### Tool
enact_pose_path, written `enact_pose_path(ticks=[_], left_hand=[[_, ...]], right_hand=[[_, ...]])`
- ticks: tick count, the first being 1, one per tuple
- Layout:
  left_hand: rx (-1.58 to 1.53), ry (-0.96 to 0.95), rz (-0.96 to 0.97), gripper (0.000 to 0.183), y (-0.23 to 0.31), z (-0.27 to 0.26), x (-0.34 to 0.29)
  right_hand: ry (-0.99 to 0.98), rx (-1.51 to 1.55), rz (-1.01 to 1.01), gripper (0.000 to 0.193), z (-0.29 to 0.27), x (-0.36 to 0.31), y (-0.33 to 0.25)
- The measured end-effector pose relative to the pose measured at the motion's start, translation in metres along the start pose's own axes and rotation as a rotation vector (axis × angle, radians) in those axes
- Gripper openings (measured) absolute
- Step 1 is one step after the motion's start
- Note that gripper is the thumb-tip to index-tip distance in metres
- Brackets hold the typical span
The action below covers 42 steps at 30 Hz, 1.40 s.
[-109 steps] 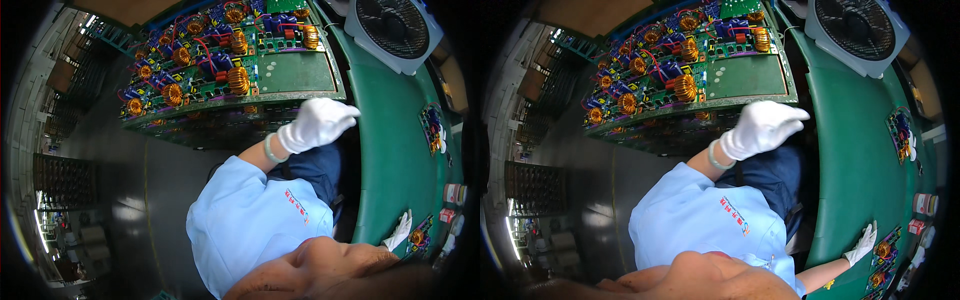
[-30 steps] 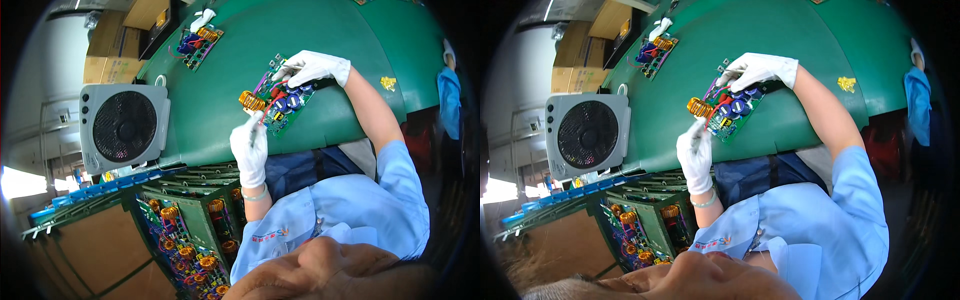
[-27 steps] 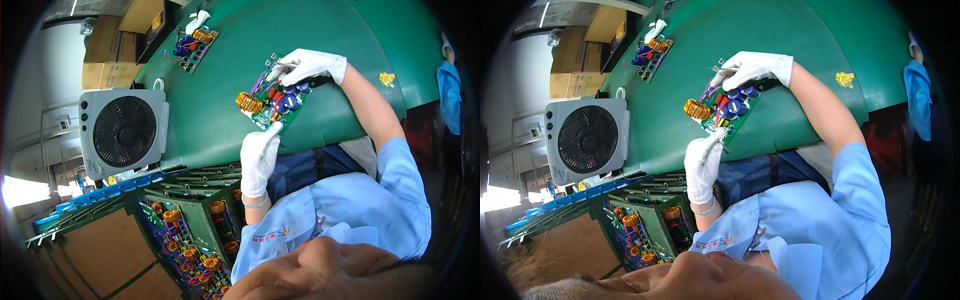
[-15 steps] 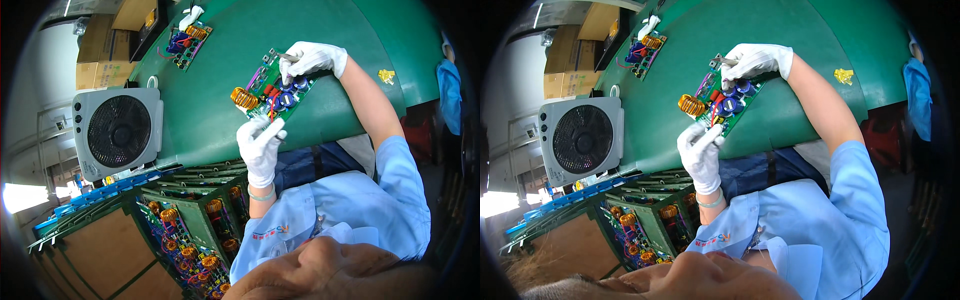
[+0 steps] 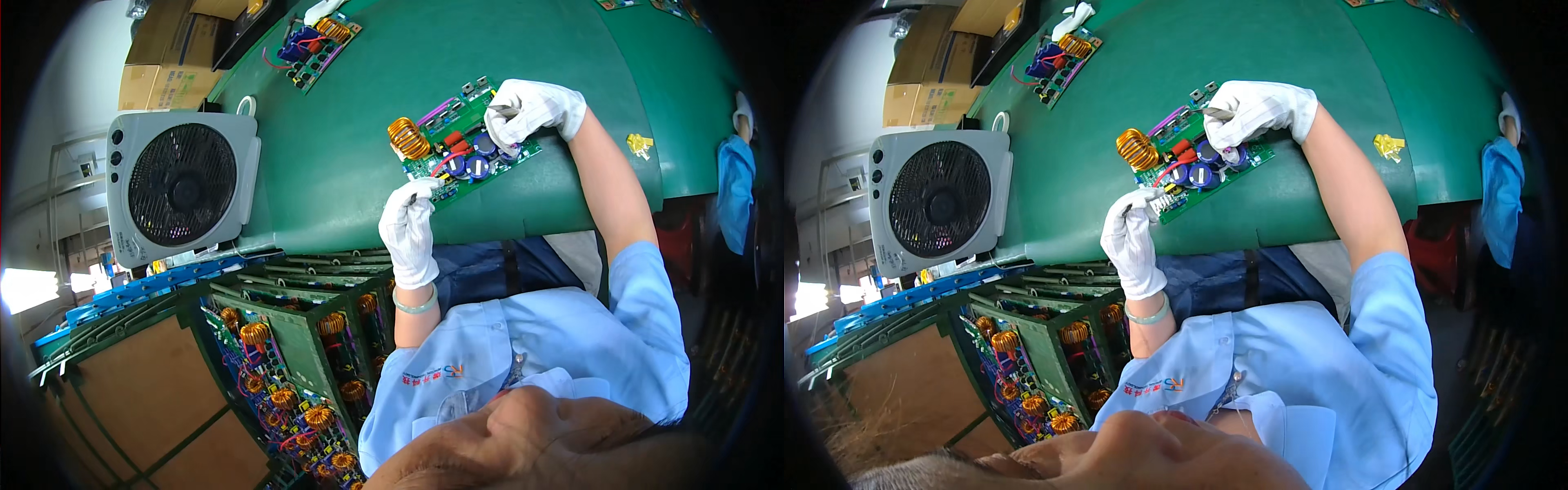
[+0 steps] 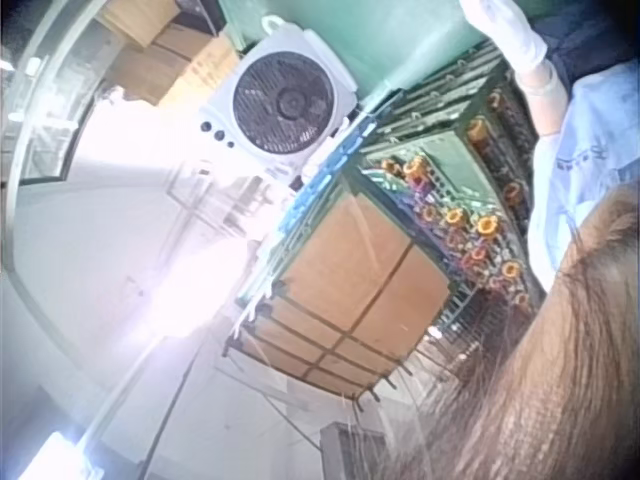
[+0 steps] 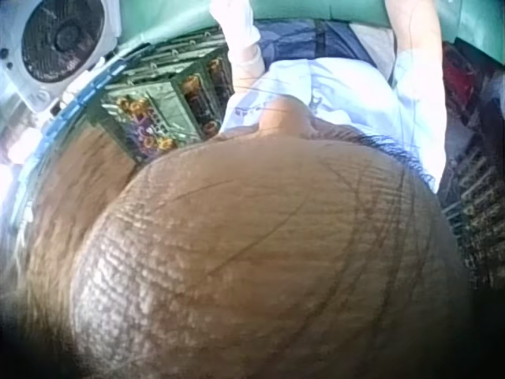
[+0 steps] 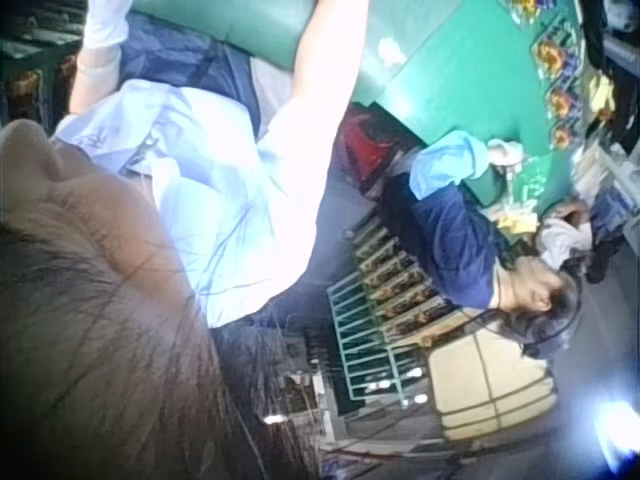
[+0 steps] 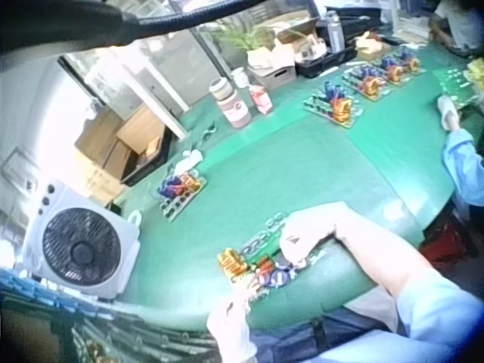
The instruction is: The person assembles electronic circuit boards by hand, using a small metal tool to scrape or clean the board surfaces. They handle multiple boards, flipping them over to inspect both sides, and place finished units into a green rack. The process involves repetitive handling and placement of components.
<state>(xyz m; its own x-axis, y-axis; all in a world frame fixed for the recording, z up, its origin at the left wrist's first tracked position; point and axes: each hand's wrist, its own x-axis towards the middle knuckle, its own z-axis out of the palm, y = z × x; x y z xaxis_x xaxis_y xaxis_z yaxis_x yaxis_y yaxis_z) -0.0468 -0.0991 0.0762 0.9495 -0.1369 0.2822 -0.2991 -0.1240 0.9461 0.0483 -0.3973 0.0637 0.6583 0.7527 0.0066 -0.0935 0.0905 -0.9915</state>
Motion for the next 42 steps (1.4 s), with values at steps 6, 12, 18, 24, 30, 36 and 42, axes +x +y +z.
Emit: enact_pose_path(ticks=[6, 12, 18, 24, 30, 36, 42], left_hand=[[-0.02, 0.006, -0.051, 0.013, -0.004, -0.003, 0.002], [0.061, -0.007, 0.039, 0.019, -0.012, -0.005, 0.002], [0.146, -0.027, 0.091, 0.018, -0.012, -0.005, 0.004], [0.335, -0.012, 0.271, 0.02, -0.007, -0.007, 0.032], [0.794, -0.17, 0.409, 0.053, -0.007, -0.006, 0.082], [0.701, -0.341, 0.34, 0.079, -0.04, -0.019, 0.101], [0.843, -0.429, 0.157, 0.075, -0.021, -0.022, 0.115]], right_hand=[[0.005, 0.013, -0.061, 0.043, 0.005, 0.0, -0.004], [-0.01, -0.008, -0.086, 0.039, 0.005, -0.001, -0.011], [-0.012, -0.02, -0.07, 0.038, 0.005, -0.001, -0.01], [0.358, -0.037, -0.088, 0.034, -0.002, 0.004, -0.003], [1.104, -0.072, -0.118, 0.037, -0.028, 0.012, 0.011], [1.105, -0.534, 0.178, 0.044, -0.042, 0.024, 0.03], [0.965, -0.534, 0.113, 0.04, -0.028, 0.026, 0.017]])
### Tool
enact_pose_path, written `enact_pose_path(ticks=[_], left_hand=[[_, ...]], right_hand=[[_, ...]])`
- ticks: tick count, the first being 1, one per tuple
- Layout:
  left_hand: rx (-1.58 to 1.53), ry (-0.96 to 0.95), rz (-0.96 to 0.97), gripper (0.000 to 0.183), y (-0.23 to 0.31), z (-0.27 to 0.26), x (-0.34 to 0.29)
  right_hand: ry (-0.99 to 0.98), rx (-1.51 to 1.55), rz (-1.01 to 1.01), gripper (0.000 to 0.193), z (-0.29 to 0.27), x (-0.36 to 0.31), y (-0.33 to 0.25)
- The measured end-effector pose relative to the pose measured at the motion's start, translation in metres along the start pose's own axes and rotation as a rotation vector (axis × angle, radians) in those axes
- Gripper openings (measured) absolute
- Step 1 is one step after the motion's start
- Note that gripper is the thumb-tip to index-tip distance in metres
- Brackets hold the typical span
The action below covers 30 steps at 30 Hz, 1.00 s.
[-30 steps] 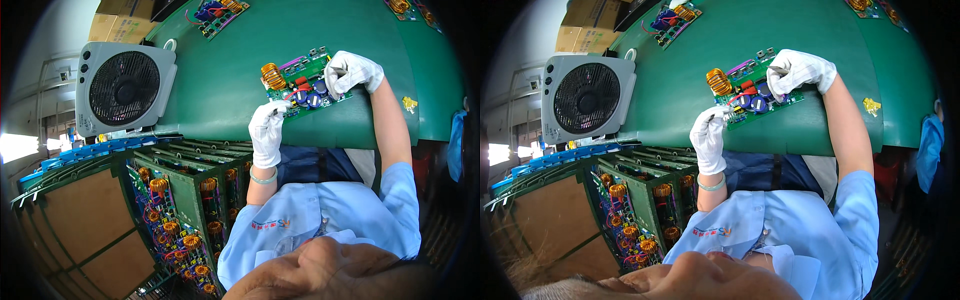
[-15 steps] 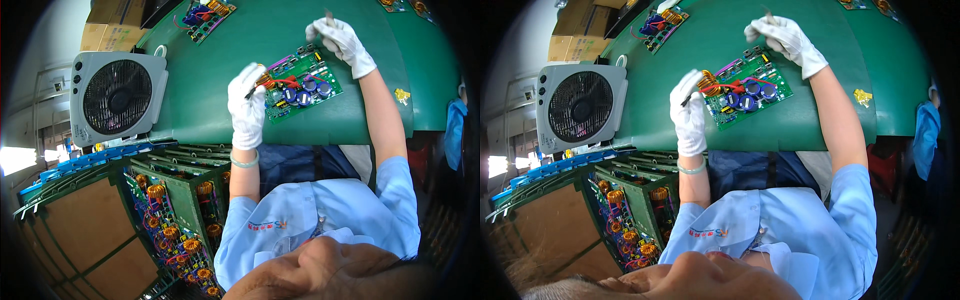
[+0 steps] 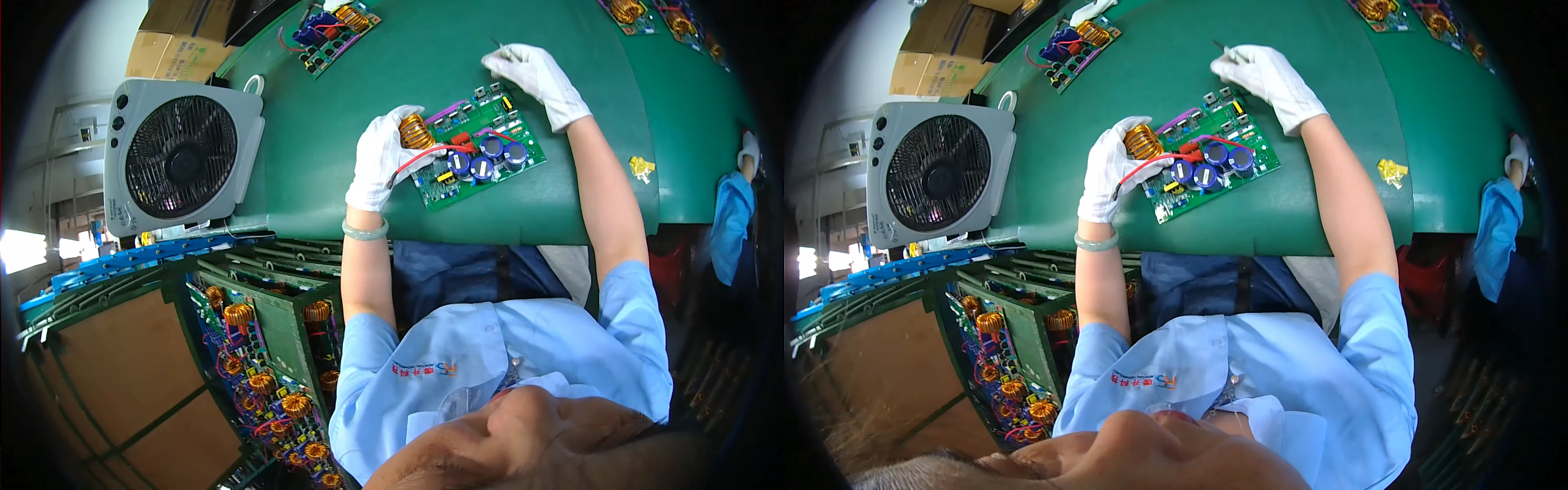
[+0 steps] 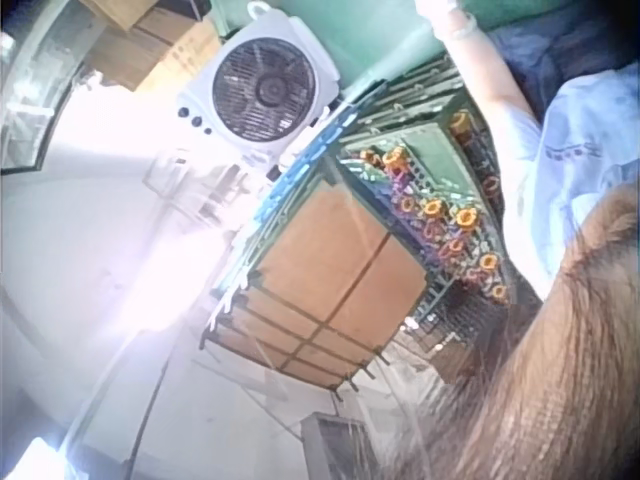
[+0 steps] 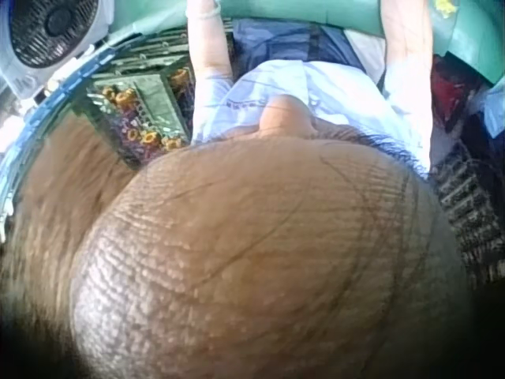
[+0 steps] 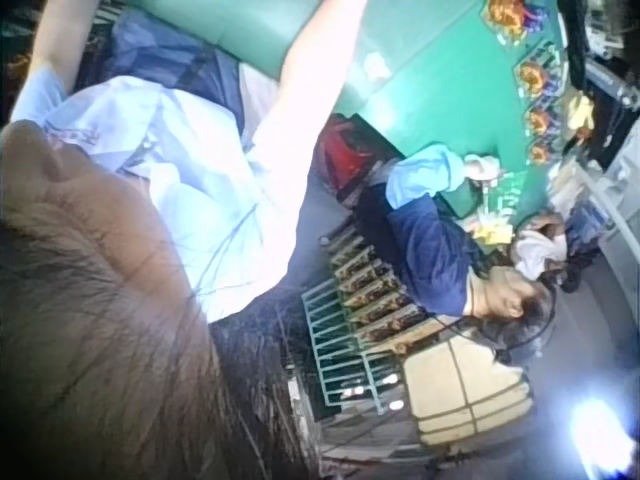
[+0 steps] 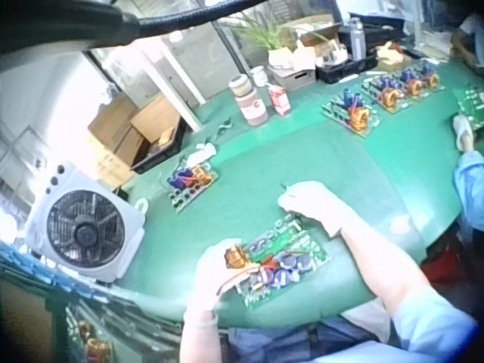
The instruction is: The person assembles electronic circuit boards by hand, using a small metal tool to scrape or clean the board surfaces. They handle multiple boards, flipping them over to inspect both sides, and place finished units into a green rack. The process involves repetitive handling and placement of components.
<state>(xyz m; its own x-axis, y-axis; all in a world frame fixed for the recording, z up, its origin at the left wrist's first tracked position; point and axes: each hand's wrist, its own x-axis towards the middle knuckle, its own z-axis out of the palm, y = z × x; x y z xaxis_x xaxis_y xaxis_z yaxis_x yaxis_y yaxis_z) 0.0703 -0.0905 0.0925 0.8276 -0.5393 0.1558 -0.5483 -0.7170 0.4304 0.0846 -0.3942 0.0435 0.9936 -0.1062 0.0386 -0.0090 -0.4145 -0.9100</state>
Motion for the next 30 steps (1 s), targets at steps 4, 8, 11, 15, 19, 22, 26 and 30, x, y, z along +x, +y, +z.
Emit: enact_pose_path(ticks=[4, 8, 11, 15, 19, 22, 26, 30], left_hand=[[-0.295, -0.14, -0.124, 0.059, 0.007, -0.003, -0.015], [-0.659, -0.253, -0.197, 0.062, 0.014, 0.016, -0.04], [-0.846, -0.258, -0.29, 0.075, 0.014, 0.024, -0.049], [-0.777, -0.196, -0.305, 0.086, 0.008, 0.034, -0.056], [-0.769, -0.178, -0.28, 0.084, 0.003, 0.042, -0.063], [-0.775, -0.21, -0.299, 0.078, 0.013, 0.032, -0.059], [-0.787, -0.063, -0.21, 0.071, 0.018, 0.036, -0.054], [-0.751, -0.065, -0.216, 0.073, 0.017, 0.034, -0.054]], right_hand=[[-0.297, 0.104, 0.047, 0.03, -0.005, -0.028, -0.043], [-0.62, 0.001, -0.012, 0.024, 0.0, -0.053, -0.067], [-0.705, -0.001, -0.136, 0.034, 0.015, -0.06, -0.054], [-0.691, -0.182, -0.219, 0.04, 0.025, -0.061, -0.056], [-0.743, -0.195, -0.196, 0.043, 0.025, -0.06, -0.06], [-0.747, -0.163, -0.24, 0.046, 0.031, -0.062, -0.05], [-0.714, -0.178, -0.16, 0.045, 0.033, -0.063, -0.055], [-0.728, -0.2, -0.114, 0.043, 0.032, -0.061, -0.055]])
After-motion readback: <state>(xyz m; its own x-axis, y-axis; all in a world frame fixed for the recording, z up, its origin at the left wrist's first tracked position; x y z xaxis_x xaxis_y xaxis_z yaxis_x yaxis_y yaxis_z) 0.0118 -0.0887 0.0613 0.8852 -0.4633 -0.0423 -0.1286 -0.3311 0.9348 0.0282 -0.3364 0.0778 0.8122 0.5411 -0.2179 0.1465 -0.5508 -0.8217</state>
